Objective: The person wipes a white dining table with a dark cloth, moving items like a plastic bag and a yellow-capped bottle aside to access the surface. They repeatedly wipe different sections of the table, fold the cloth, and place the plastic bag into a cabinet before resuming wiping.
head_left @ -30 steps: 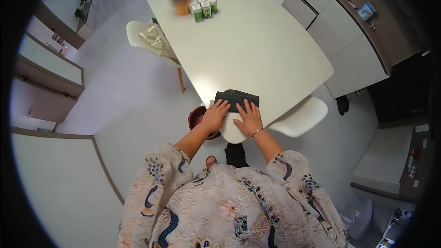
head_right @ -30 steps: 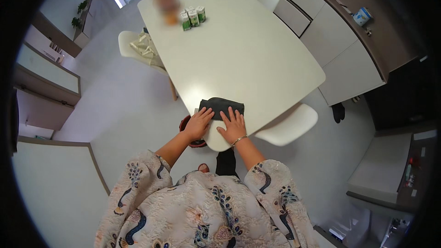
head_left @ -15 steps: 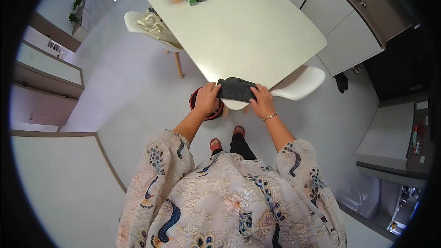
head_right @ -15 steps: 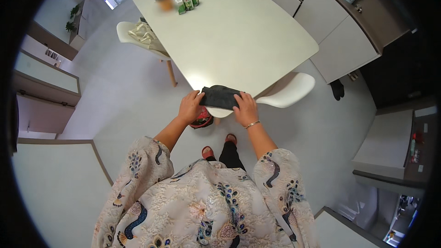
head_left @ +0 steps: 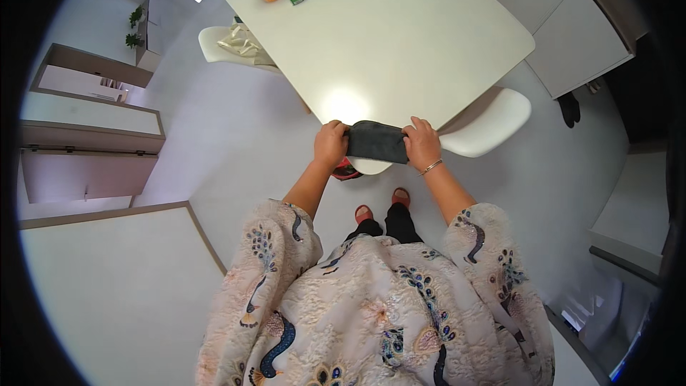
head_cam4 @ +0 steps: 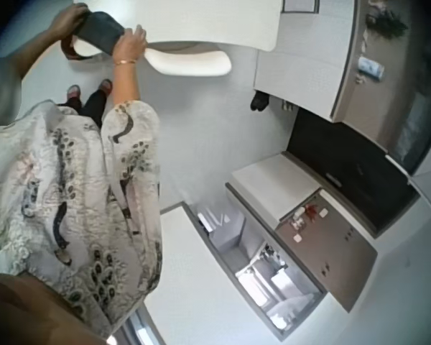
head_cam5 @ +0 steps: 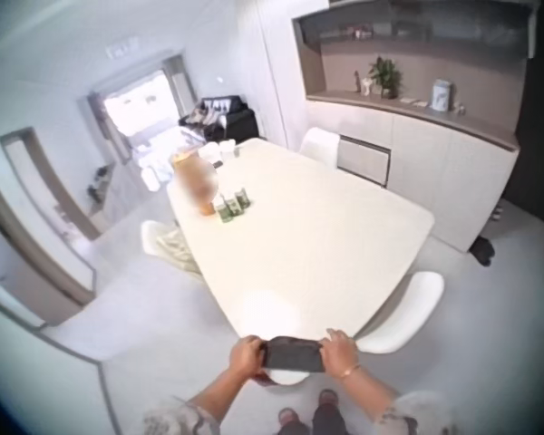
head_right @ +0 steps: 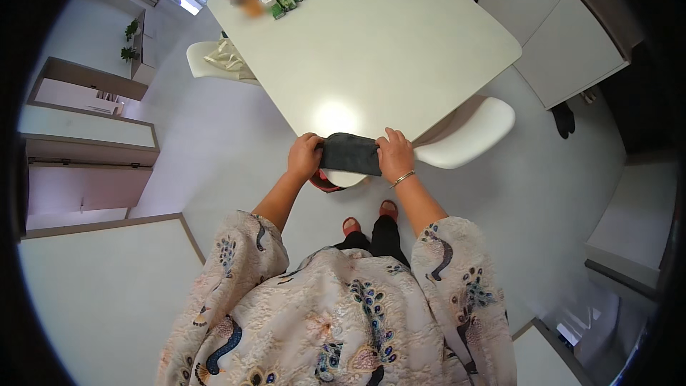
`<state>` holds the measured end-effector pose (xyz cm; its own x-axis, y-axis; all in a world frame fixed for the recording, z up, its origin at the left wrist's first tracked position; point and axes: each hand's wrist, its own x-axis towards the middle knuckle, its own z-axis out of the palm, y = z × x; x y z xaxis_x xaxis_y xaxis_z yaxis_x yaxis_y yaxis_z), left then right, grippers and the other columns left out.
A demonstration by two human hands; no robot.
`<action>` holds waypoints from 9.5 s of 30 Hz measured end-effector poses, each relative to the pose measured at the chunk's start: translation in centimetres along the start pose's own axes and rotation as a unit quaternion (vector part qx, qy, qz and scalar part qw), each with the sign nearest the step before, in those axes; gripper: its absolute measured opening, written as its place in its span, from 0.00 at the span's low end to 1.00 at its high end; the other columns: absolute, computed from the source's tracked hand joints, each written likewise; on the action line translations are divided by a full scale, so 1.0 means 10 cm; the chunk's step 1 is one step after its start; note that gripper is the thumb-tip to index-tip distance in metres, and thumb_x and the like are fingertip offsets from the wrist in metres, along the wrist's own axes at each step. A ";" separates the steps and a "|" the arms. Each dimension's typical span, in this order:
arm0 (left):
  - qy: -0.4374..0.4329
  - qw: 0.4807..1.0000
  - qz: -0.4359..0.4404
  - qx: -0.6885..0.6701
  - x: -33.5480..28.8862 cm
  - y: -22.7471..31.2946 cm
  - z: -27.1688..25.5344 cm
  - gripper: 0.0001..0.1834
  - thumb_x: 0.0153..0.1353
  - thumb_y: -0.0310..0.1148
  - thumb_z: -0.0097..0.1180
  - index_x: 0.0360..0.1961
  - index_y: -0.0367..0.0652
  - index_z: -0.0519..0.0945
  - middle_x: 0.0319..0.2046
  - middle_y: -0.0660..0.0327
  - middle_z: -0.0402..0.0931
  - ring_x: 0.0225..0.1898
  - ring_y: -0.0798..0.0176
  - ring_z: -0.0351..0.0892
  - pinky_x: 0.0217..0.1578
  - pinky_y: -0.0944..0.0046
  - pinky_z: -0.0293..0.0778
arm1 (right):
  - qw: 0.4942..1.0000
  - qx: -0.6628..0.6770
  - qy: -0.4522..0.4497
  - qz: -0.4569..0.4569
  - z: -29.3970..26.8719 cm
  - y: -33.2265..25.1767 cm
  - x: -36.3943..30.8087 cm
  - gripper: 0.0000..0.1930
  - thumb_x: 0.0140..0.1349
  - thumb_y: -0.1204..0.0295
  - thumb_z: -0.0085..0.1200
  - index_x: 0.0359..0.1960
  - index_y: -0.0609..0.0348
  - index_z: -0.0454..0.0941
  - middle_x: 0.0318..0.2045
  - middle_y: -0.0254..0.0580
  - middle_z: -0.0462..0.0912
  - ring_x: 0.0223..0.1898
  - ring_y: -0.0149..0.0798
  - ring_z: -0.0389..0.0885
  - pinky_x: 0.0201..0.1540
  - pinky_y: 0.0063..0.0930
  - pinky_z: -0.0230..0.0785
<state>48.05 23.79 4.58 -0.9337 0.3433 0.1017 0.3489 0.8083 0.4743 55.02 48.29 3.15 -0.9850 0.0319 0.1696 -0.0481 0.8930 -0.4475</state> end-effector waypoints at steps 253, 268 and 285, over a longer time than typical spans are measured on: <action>-0.018 0.960 -0.148 -0.239 0.32 -0.92 -0.08 0.14 0.59 0.28 0.57 0.45 0.34 0.80 0.33 0.55 0.81 0.29 0.64 0.79 0.32 0.65 0.76 | 0.962 0.197 -0.026 0.187 -0.05 -0.21 0.24 0.13 0.59 0.72 0.55 0.46 0.60 0.77 0.35 0.47 0.81 0.38 0.47 0.81 0.40 0.37 0.74; -0.194 0.980 -0.050 -0.001 0.74 -0.47 -0.29 0.25 0.52 0.28 0.57 0.54 0.53 0.75 0.44 0.53 0.73 0.48 0.47 0.75 0.48 0.52 0.74 | 0.980 0.032 -0.169 0.098 0.02 -0.24 0.59 0.10 0.52 0.67 0.62 0.31 0.59 0.78 0.32 0.50 0.78 0.36 0.53 0.80 0.39 0.46 0.75; -0.016 0.994 0.010 -0.107 1.14 -0.27 -0.62 0.09 0.50 0.22 0.57 0.34 0.42 0.79 0.33 0.55 0.80 0.41 0.48 0.76 0.43 0.53 0.72 | 0.983 0.179 -0.003 0.040 -0.41 -0.19 1.06 0.21 0.53 0.77 0.56 0.51 0.56 0.74 0.34 0.48 0.82 0.37 0.53 0.80 0.41 0.45 0.73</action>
<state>36.02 22.56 9.90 -0.9229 0.3752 0.0866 0.3381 0.6822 0.6483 45.35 48.78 9.44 -0.9888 0.0919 0.1172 -0.0252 0.6722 -0.7400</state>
